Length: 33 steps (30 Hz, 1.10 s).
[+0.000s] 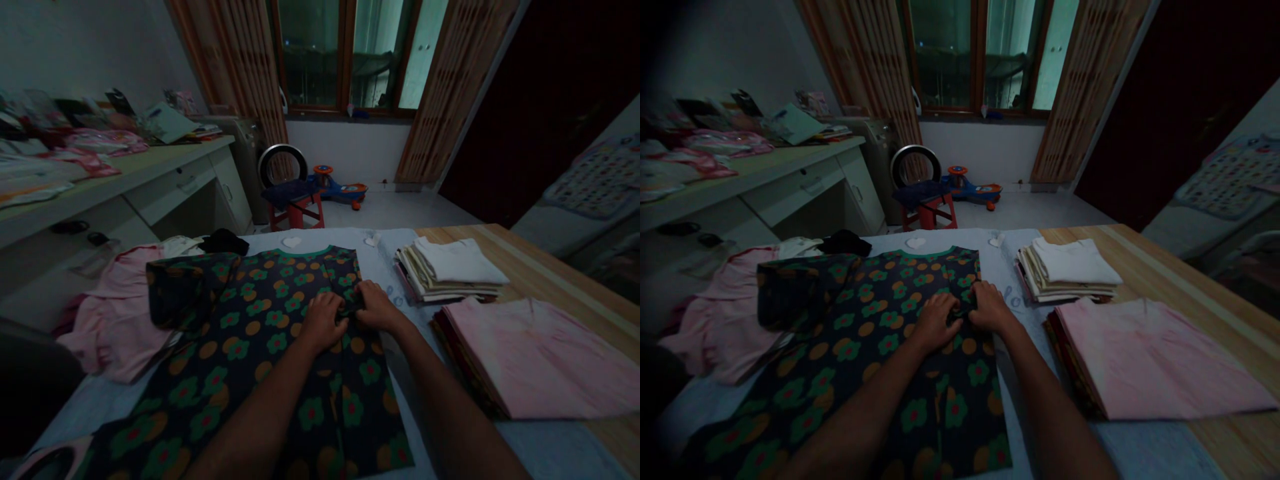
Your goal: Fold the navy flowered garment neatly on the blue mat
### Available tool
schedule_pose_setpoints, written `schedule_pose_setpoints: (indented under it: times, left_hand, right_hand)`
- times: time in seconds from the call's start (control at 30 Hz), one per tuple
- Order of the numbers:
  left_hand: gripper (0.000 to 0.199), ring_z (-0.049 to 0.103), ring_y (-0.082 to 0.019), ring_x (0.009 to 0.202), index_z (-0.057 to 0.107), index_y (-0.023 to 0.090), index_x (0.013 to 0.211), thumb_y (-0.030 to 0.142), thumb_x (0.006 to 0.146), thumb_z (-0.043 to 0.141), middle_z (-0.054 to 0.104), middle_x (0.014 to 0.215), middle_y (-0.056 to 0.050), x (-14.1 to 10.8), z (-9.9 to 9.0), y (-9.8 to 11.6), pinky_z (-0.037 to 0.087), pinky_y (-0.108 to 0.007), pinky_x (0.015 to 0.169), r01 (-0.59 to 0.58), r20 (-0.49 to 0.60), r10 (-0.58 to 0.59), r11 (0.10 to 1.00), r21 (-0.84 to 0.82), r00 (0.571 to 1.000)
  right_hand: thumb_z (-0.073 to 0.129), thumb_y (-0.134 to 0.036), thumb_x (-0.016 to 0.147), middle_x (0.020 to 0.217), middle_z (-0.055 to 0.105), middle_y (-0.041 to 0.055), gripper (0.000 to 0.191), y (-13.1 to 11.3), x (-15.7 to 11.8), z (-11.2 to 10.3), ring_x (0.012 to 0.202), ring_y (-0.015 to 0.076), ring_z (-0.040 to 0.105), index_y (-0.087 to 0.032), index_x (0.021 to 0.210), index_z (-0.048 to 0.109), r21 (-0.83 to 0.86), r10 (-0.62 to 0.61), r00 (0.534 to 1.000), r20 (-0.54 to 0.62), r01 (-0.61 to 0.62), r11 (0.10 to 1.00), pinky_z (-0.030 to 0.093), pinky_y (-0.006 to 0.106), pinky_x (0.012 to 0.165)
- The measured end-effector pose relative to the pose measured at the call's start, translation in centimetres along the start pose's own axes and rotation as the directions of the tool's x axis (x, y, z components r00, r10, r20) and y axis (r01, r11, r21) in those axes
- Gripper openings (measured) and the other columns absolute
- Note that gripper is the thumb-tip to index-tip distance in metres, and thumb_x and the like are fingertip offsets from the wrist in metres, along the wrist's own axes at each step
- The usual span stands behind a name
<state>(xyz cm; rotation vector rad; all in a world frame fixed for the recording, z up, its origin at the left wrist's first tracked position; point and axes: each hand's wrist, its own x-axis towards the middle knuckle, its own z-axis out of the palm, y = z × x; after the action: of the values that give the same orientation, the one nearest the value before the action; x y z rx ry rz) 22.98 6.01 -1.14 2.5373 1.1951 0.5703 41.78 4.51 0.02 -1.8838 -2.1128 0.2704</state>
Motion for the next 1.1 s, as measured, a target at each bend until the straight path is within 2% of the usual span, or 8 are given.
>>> schedule_pose_setpoints:
  times: [0.2, 0.33, 0.5, 0.67, 0.77, 0.87, 1.0, 1.1]
  left_hand:
    - [0.012, 0.051, -0.023, 0.108, 0.058, 0.023, 0.099, 0.02, 0.088, 0.055, 0.06, 0.109, -0.004, 0.3, 0.2, 0.0, 0.041, -0.037, 0.092, 0.0, -0.011, 0.001, 0.999, 0.052, 1.0]
    - [0.022, 0.05, -0.022, 0.108, 0.058, 0.024, 0.1, 0.01, 0.084, 0.053, 0.06, 0.11, -0.004, 0.5, -0.1, 0.3, 0.041, -0.037, 0.093, -0.031, 0.024, 0.029, 0.998, 0.054, 0.999]
    - [0.029, 0.05, -0.023, 0.105, 0.06, 0.024, 0.102, 0.006, 0.081, 0.052, 0.06, 0.107, -0.004, 0.4, 0.2, 0.3, 0.042, -0.038, 0.09, -0.058, 0.07, 0.053, 0.995, 0.08, 0.996]
    - [0.021, 0.052, -0.023, 0.102, 0.063, 0.023, 0.096, 0.012, 0.081, 0.053, 0.061, 0.103, -0.005, 0.2, 0.4, 0.2, 0.042, -0.036, 0.088, -0.068, 0.037, 0.065, 0.994, 0.081, 0.997]
    - [0.014, 0.054, -0.022, 0.1, 0.064, 0.023, 0.095, 0.021, 0.089, 0.051, 0.063, 0.099, -0.004, 0.2, 0.3, 0.4, 0.042, -0.036, 0.089, -0.05, 0.013, 0.05, 0.997, 0.066, 0.999]
    - [0.023, 0.055, -0.021, 0.101, 0.064, 0.022, 0.097, 0.026, 0.097, 0.041, 0.065, 0.1, -0.004, 0.5, 0.3, 0.6, 0.041, -0.037, 0.091, -0.014, -0.023, 0.016, 0.998, 0.058, 1.0]
    - [0.021, 0.045, -0.022, 0.127, 0.061, 0.022, 0.109, 0.022, 0.095, 0.046, 0.059, 0.13, -0.006, 1.1, 0.6, 0.4, 0.035, -0.038, 0.106, -0.045, -0.112, 0.05, 0.998, 0.047, 0.992]
    - [0.024, 0.043, -0.021, 0.133, 0.059, 0.022, 0.11, 0.014, 0.09, 0.048, 0.059, 0.133, -0.005, 1.4, 0.7, 0.0, 0.03, -0.04, 0.112, -0.094, -0.045, 0.096, 0.994, 0.058, 0.994]
  right_hand:
    - [0.054, -0.018, 0.08, 0.106, 0.059, 0.0086, 0.023, -1.0, -2.0, 1.0, 0.101, 0.0231, 0.05, -0.017, 0.103, 0.057, -0.055, 0.025, 0.996, -0.083, -0.03, 0.998, 0.038, 0.033, 0.087]
    - [0.049, -0.008, 0.083, 0.103, 0.061, 0.0079, 0.023, -1.2, -2.1, 1.0, 0.099, 0.022, 0.051, -0.019, 0.099, 0.062, -0.112, 0.021, 0.996, -0.085, -0.03, 0.993, 0.036, 0.032, 0.085]
    - [0.047, -0.011, 0.089, 0.101, 0.061, 0.0084, 0.025, -0.8, -2.2, 0.8, 0.099, 0.0231, 0.05, -0.022, 0.097, 0.068, -0.16, -0.006, 0.994, -0.111, -0.012, 0.987, 0.036, 0.033, 0.084]
    - [0.045, -0.005, 0.084, 0.097, 0.063, 0.0072, 0.03, 0.0, -2.1, 1.1, 0.095, 0.0213, 0.052, -0.02, 0.088, 0.07, -0.049, 0.008, 0.997, -0.079, -0.012, 0.999, 0.037, 0.032, 0.085]
    - [0.041, -0.003, 0.082, 0.096, 0.064, 0.0069, 0.032, 0.3, -1.9, 1.2, 0.096, 0.0199, 0.054, -0.018, 0.091, 0.068, 0.072, 0.021, 0.987, -0.156, -0.01, 0.997, 0.038, 0.031, 0.09]
    - [0.041, -0.009, 0.087, 0.107, 0.066, 0.0079, 0.032, 0.2, -1.7, 1.5, 0.103, 0.0214, 0.054, -0.018, 0.103, 0.067, 0.102, 0.042, 0.974, -0.221, -0.02, 0.995, 0.039, 0.033, 0.094]
    - [0.049, -0.02, 0.09, 0.134, 0.059, 0.0093, 0.034, -0.3, -1.7, 2.3, 0.12, 0.026, 0.048, -0.02, 0.121, 0.062, 0.022, 0.029, 0.986, -0.164, -0.025, 0.999, 0.036, 0.04, 0.102]
    - [0.051, -0.019, 0.087, 0.141, 0.055, 0.0085, 0.041, -0.4, -1.8, 2.8, 0.125, 0.0269, 0.045, -0.019, 0.127, 0.06, -0.01, 0.025, 0.99, -0.137, -0.026, 1.0, 0.033, 0.042, 0.106]
